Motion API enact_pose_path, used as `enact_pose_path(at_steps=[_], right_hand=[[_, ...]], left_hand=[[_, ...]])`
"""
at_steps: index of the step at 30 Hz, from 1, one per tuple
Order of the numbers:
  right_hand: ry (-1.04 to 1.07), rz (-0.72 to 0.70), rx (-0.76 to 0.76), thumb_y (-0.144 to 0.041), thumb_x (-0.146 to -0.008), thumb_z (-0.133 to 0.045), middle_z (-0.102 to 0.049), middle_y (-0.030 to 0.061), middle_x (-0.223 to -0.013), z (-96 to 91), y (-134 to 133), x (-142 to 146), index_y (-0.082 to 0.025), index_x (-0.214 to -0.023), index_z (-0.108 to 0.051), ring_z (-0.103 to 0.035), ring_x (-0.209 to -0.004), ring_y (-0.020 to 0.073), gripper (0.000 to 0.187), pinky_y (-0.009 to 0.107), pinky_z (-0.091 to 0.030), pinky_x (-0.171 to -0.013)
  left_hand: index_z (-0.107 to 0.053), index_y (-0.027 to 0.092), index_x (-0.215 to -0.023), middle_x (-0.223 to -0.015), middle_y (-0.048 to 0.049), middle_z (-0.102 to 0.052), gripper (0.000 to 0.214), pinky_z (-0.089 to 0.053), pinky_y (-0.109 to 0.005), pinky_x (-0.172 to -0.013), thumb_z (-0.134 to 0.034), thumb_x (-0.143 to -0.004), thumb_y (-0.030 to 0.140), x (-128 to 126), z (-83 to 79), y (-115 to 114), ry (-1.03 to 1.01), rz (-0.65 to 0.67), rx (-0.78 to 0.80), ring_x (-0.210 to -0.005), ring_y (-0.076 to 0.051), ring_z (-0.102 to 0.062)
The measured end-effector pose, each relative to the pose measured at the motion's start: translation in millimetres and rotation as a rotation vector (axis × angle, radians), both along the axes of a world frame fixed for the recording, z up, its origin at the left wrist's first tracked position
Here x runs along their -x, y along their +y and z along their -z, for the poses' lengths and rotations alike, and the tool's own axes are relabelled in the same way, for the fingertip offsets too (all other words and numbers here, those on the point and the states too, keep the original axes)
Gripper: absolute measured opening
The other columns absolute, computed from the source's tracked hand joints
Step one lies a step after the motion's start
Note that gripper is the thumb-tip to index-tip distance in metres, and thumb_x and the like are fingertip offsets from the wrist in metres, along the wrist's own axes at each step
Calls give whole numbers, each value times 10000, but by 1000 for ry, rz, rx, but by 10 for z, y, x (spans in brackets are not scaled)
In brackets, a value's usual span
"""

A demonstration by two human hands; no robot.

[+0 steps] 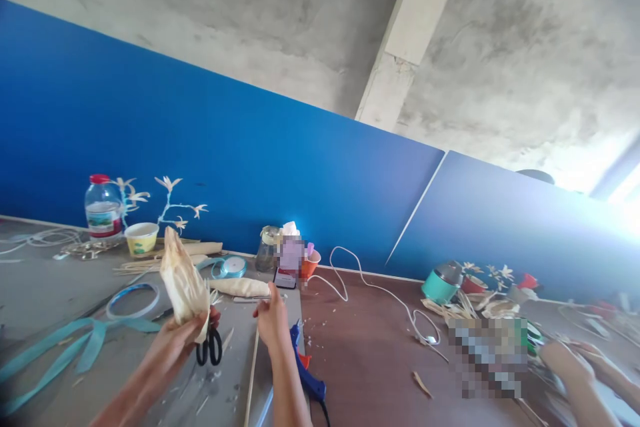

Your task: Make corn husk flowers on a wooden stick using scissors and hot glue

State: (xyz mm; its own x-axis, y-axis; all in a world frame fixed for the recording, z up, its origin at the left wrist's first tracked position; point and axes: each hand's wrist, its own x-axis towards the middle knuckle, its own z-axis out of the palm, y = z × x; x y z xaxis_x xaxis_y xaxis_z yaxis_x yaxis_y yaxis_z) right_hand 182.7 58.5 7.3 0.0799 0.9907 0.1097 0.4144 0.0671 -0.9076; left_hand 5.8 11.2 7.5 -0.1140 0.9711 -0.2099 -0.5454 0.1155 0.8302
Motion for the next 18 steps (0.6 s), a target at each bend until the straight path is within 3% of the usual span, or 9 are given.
enact_pose_path(at_steps=[3,5,10,18], right_hand=[[-415,145,57,-175,-809,-398,-686,106,-893,-81,204,40,-137,-1306,-396,-630,-833,218,499,291,-429,-711],[-571,195,106,-162,-814,-396,-654,159,-1028,-111,322,52,-114,-1344,-334,-614,-941,246,536,320,-425,-759],[-647,203,158,-106,-786,-403,-637,230,-1036,-36,508,30,-40,-1388,-208,-626,-921,295,636,381,-437,-737],[-684,186,177,-58,-752,-423,-655,226,-993,83,661,-12,-46,-1401,-169,-631,-907,303,697,391,-445,-736]], left_hand=[[-689,92,-660,-605,-65,-685,342,-459,-260,-557,-819,-430,310,-36,79,35,34,-8,-7,-614,-194,-619],[-690,95,-651,-610,-64,-687,355,-453,-263,-560,-823,-410,320,-42,177,80,38,-6,-16,-614,-195,-618],[-697,92,-669,-618,-77,-692,356,-452,-290,-605,-817,-432,328,-12,377,175,66,8,-28,-643,-212,-628],[-706,85,-653,-639,-90,-695,371,-451,-301,-619,-809,-403,339,-43,228,100,91,6,9,-654,-227,-625]])
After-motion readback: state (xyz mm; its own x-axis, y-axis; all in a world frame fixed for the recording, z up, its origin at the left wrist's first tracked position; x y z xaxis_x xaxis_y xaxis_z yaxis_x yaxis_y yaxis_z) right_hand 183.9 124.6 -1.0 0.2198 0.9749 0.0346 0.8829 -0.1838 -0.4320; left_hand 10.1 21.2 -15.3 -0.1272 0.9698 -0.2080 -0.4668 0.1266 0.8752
